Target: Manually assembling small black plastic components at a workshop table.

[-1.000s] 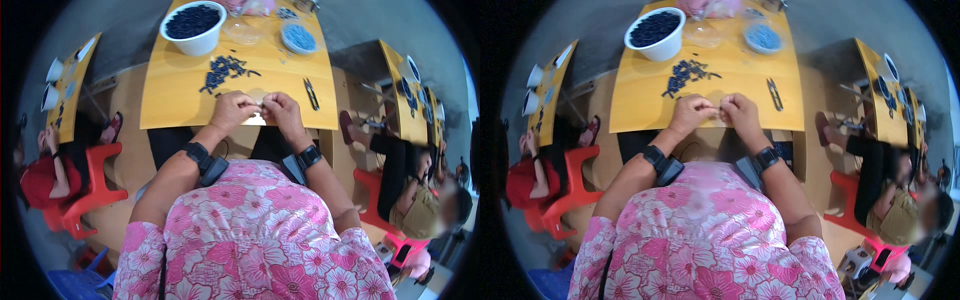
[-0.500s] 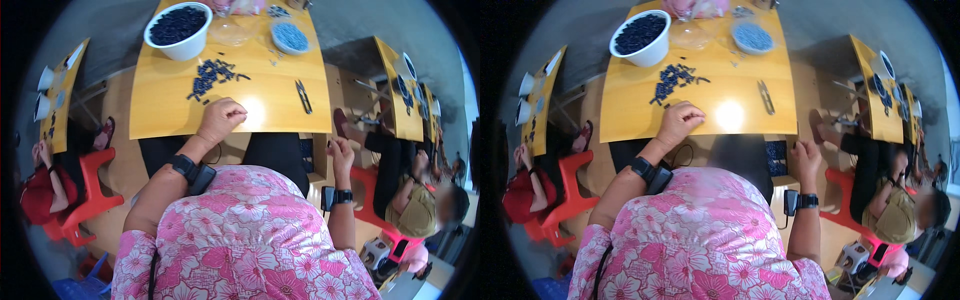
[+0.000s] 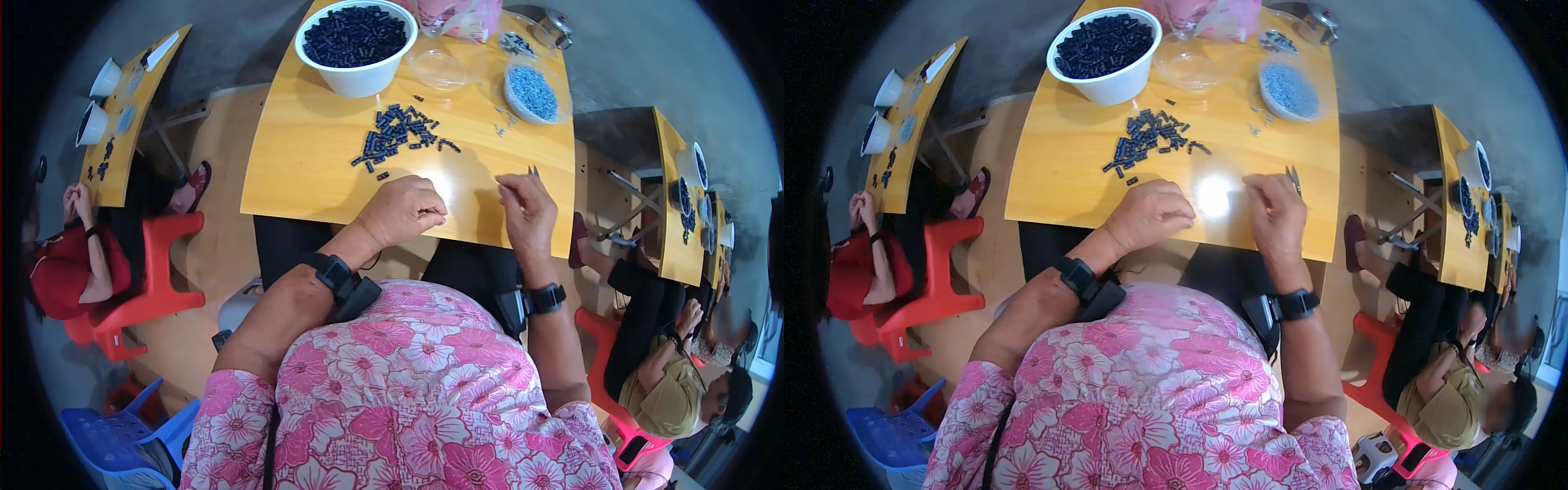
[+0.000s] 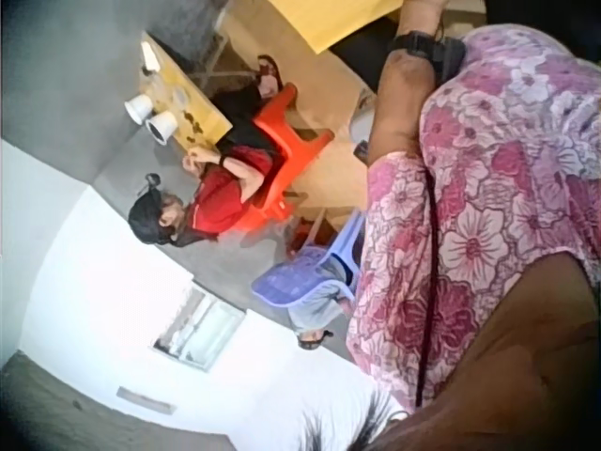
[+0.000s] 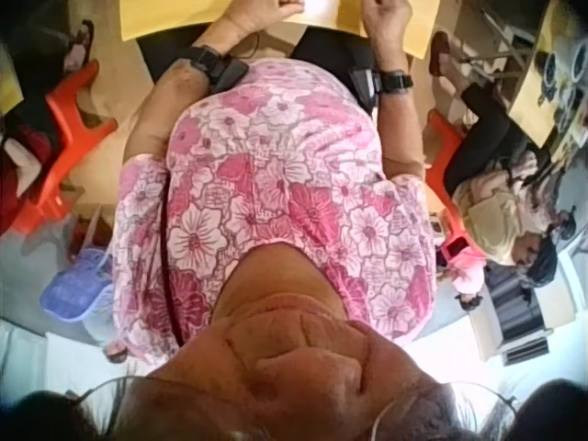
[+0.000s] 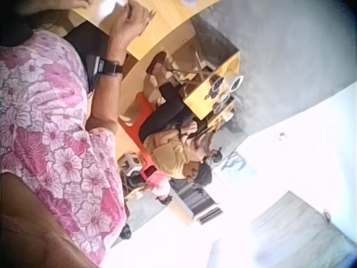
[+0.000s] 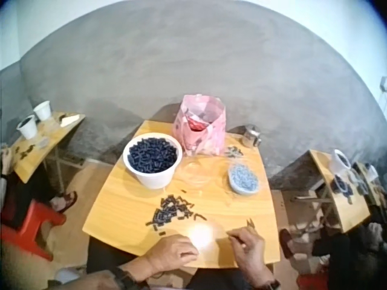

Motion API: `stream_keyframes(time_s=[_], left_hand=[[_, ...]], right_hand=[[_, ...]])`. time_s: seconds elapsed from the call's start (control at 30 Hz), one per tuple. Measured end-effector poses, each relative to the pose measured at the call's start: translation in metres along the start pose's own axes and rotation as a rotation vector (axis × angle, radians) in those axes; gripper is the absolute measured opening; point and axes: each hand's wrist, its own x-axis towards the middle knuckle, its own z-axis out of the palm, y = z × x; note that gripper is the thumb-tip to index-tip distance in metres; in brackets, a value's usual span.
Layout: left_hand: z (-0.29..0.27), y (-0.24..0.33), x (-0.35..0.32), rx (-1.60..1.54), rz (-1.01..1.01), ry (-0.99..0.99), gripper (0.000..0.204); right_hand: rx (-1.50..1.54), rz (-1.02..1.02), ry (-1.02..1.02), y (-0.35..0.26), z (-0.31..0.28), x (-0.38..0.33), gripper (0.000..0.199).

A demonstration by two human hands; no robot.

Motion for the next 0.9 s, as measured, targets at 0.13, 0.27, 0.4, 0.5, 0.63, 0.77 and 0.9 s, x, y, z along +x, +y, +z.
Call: stream_keyframes(time_s=[0.13, 0.27, 0.4, 0.5, 0.63, 0.77, 0.9], left_hand=[[0.0, 0.0, 0.001, -0.023, 0.037, -0.001, 0.002], [0.0, 0.0, -0.002, -0.051, 0.004, -0.02, 0.005], [-0.002, 0.0, -0.002, -0.09, -0.011, -0.019, 0.006], [-0.002, 0.0, -0.003, -0.112, -0.012, -0.016, 0.006], [-0.002, 0.0, -0.003, -0.097, 0.003, -0.008, 0.007], [-0.001, -0.001, -0.003, -0.116, -0.006, -0.013, 0.007], [-0.001, 0.002, -0.002, -0.088, -0.01, -0.009, 0.007]], right_hand=[[0.022, -0.165, -0.117, -0.013, 0.044, 0.03, 0.018], [-0.071, -0.21, -0.213, -0.024, 0.073, 0.051, 0.015], [-0.251, -0.33, -0.247, -0.022, 0.09, 0.06, 0.016], [-0.346, -0.348, -0.306, -0.019, 0.096, 0.061, 0.013], [-0.346, -0.364, -0.329, -0.016, 0.097, 0.061, 0.011], [-0.366, -0.407, -0.368, -0.013, 0.092, 0.058, 0.011], [-0.298, -0.364, -0.354, -0.01, 0.077, 0.046, 0.01]])
